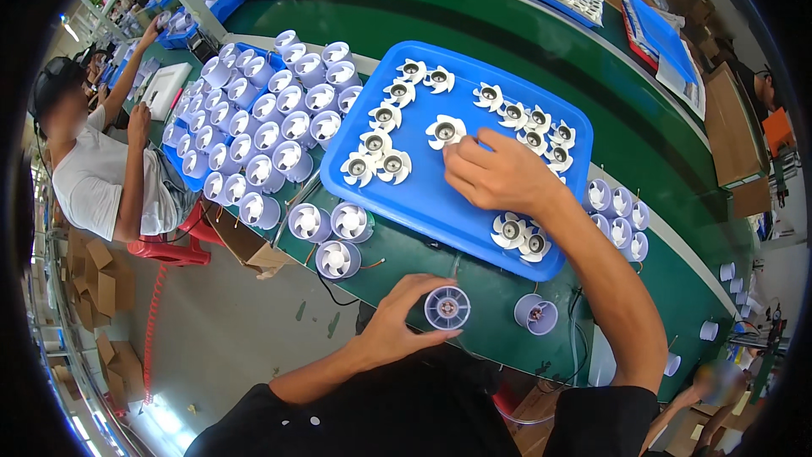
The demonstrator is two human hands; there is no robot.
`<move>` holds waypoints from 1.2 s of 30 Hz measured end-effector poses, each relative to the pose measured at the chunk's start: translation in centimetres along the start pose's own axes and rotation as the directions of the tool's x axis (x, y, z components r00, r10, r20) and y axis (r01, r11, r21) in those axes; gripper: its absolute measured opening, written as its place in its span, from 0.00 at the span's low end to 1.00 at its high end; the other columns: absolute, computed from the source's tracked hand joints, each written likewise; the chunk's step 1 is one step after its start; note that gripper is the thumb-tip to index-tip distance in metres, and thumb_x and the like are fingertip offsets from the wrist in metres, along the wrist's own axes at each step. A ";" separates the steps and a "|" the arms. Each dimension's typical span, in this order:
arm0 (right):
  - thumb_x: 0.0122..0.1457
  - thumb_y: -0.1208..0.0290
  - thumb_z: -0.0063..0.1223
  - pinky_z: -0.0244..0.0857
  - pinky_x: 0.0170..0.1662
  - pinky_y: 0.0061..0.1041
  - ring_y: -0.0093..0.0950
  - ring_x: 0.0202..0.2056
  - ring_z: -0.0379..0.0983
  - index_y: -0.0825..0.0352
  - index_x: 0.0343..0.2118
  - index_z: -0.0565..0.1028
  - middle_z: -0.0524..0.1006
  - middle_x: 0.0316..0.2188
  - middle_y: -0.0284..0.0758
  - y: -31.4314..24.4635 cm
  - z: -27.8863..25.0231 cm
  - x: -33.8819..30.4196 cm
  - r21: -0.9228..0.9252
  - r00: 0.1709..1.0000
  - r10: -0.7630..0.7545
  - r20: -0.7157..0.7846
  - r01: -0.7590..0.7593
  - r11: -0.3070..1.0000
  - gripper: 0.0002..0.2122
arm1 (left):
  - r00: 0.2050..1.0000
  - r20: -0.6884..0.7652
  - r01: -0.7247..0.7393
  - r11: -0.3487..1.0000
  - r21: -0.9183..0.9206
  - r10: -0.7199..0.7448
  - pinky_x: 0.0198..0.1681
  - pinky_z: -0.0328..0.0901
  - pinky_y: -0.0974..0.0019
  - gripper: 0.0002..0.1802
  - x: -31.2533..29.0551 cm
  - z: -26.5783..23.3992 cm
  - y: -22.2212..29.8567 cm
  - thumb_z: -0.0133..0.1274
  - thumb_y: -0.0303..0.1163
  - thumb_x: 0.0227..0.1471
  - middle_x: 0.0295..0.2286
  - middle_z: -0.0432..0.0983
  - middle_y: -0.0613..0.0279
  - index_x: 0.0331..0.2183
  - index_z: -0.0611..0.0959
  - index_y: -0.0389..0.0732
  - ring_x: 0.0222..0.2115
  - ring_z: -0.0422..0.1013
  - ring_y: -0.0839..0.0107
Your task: The recorder is assembling small electric fan components by applying sealant with a syringe and fitting parts together on an assembly line.
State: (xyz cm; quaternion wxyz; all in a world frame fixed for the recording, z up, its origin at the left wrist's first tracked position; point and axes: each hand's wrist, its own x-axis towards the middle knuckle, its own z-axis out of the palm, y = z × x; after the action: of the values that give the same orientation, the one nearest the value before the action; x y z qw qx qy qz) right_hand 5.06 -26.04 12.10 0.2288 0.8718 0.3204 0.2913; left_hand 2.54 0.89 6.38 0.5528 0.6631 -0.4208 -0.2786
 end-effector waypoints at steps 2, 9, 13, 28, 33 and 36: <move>0.44 0.74 0.56 0.67 0.36 0.23 0.25 0.37 0.72 0.69 0.30 0.78 0.75 0.32 0.32 -0.4 -1.1 -0.3 -0.022 0.999 -0.029 -0.024 0.029 0.999 0.08 | 1.000 -0.015 -0.008 1.000 0.011 0.008 0.55 0.63 0.60 0.34 0.1 -0.1 -0.2 0.69 0.29 0.39 0.48 0.73 0.56 0.50 0.76 0.40 0.50 0.68 0.58; 0.46 0.80 0.61 0.66 0.33 0.25 0.28 0.28 0.72 0.71 0.30 0.78 0.76 0.28 0.36 -4.5 -6.2 0.5 0.383 0.827 0.562 -0.012 -0.516 0.766 0.07 | 0.995 -0.064 0.075 0.992 -0.102 -0.082 0.56 0.61 0.60 0.34 0.6 -1.0 -0.1 0.68 0.32 0.42 0.49 0.71 0.53 0.51 0.74 0.39 0.53 0.66 0.58; 0.56 0.79 0.60 0.64 0.33 0.19 0.17 0.28 0.69 0.71 0.32 0.76 0.75 0.26 0.30 -8.4 -11.0 -0.1 0.678 0.241 0.666 0.706 -0.504 -0.536 0.04 | 0.985 -0.133 0.100 0.994 -0.044 -0.105 0.56 0.63 0.62 0.35 1.1 -1.2 1.1 0.69 0.27 0.39 0.50 0.73 0.54 0.51 0.74 0.38 0.51 0.70 0.61; 0.56 0.77 0.57 0.62 0.26 0.32 0.36 0.26 0.70 0.70 0.29 0.74 0.72 0.24 0.37 -13.9 -13.1 -0.7 0.573 0.275 0.769 0.578 -0.808 -0.142 0.04 | 0.992 -0.048 -0.107 0.982 0.157 0.115 0.54 0.62 0.57 0.34 1.7 0.9 0.4 0.69 0.27 0.37 0.48 0.75 0.58 0.49 0.76 0.41 0.51 0.67 0.56; 0.55 0.77 0.57 0.56 0.22 0.33 0.37 0.19 0.66 0.69 0.17 0.70 0.67 0.15 0.37 -12.5 -14.5 -0.1 0.519 0.387 0.698 0.602 -0.854 0.026 0.12 | 0.988 0.020 -0.150 0.944 0.294 0.151 0.54 0.63 0.58 0.36 1.3 0.3 0.2 0.69 0.23 0.35 0.49 0.74 0.58 0.49 0.74 0.41 0.50 0.68 0.57; 0.55 0.79 0.54 0.48 0.20 0.32 0.34 0.15 0.59 0.70 0.12 0.67 0.61 0.12 0.37 -12.4 -14.5 -0.1 0.668 0.353 0.821 0.450 -0.743 -0.047 0.15 | 0.989 -0.097 -0.087 0.976 0.199 0.108 0.54 0.62 0.57 0.37 0.5 -0.1 -0.1 0.70 0.24 0.35 0.49 0.74 0.58 0.49 0.74 0.41 0.50 0.68 0.57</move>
State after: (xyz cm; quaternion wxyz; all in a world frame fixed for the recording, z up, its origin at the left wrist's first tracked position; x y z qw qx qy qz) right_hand -9.76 -14.42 15.31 -0.4130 0.8725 -0.1330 0.2245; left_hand 2.92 0.53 6.35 0.5203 0.7065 -0.4476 -0.1726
